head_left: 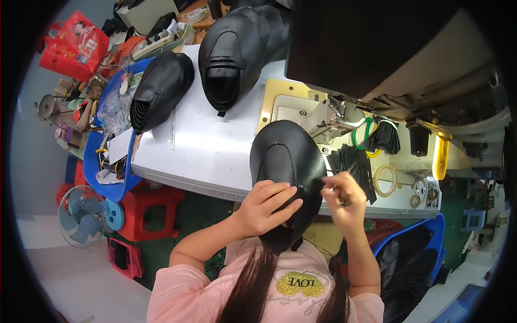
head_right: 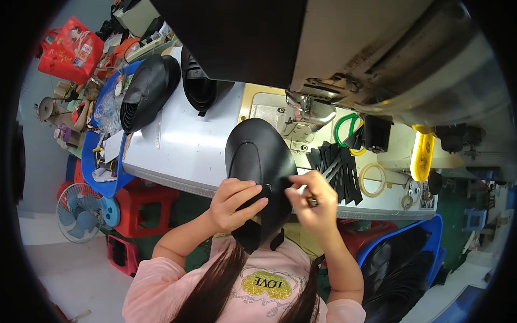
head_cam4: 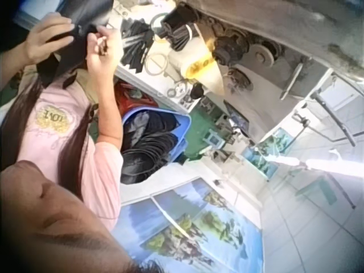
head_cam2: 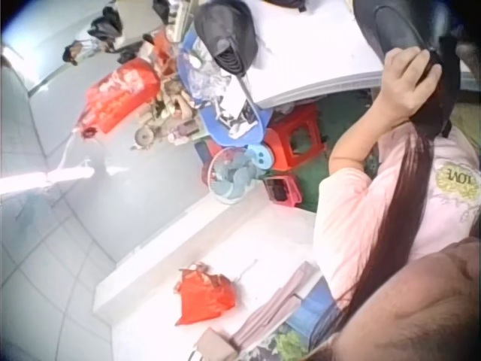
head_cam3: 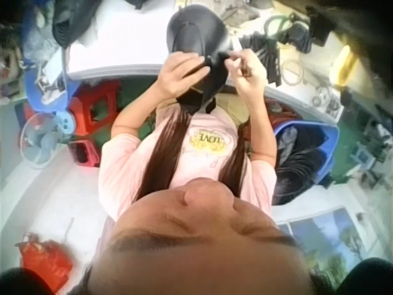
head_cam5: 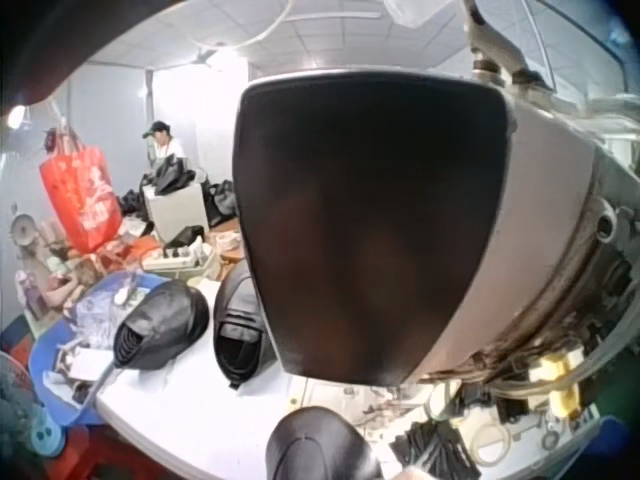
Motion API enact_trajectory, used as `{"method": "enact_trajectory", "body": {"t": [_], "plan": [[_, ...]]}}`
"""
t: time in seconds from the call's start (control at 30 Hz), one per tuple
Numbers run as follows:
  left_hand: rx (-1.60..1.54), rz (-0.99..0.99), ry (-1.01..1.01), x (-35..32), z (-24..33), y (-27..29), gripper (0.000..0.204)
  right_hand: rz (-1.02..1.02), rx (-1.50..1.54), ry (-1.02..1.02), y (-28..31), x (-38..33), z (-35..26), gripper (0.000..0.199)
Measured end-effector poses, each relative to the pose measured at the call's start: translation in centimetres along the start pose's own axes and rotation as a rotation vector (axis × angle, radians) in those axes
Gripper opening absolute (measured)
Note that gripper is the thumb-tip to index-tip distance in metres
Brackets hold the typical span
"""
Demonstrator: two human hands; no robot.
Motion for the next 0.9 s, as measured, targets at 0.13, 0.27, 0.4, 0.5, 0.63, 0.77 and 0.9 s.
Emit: {"method": "enact_trajectory", "body": {"t": [0.13, 0.27, 0.4, 0.5, 0.63, 0.77, 0.9], "plan": [[0.030, 0.008, -0.054, -0.1, 1.0, -0.3, 0.031, -0.072, -0.100, 0.122, -2.2, 1.1, -2.0, 0.017], [0.044, 0.059, -0.009, -0.5, 0.4, 0.4, 0.032, 0.203, -0.315, 0.195, 1.5, 1.4, -1.2, 0.013], [0.030, 0.149, -0.002, -0.9, 0.0, 0.9, 0.031, 0.222, 0.230, -0.123, 2.8, 0.2, 3.8, 0.007], [-0.010, 0.160, -0.017, -0.5, 0.4, 0.5, 0.030, -0.003, 0.622, -0.349, -1.2, -2.2, 5.8, 0.021], [-0.011, 0.120, -0.029, -0.4, 0.8, 0.1, 0.029, 0.196, -0.172, 0.179, 1.3, 0.2, -0.9, 0.034], [-0.002, 0.116, -0.052, -0.6, 0.7, 0.2, 0.026, -0.014, -0.301, 0.368, -0.3, 1.0, -4.4, 0.036], [-0.001, 0.123, -0.097, -0.9, 1.0, 0.0, 0.023, -0.152, -0.244, 0.424, -2.1, 1.0, -3.9, 0.027]]}}
Point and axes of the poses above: each hand's wrist, its own x-axis towards the middle knuckle, its own y-axis out of the back of the hand, z = x × y, the point moved 9 cm from there along x, towards the middle knuckle, and after that the axes turned 7 degrees about y, right-handed, at the moved point
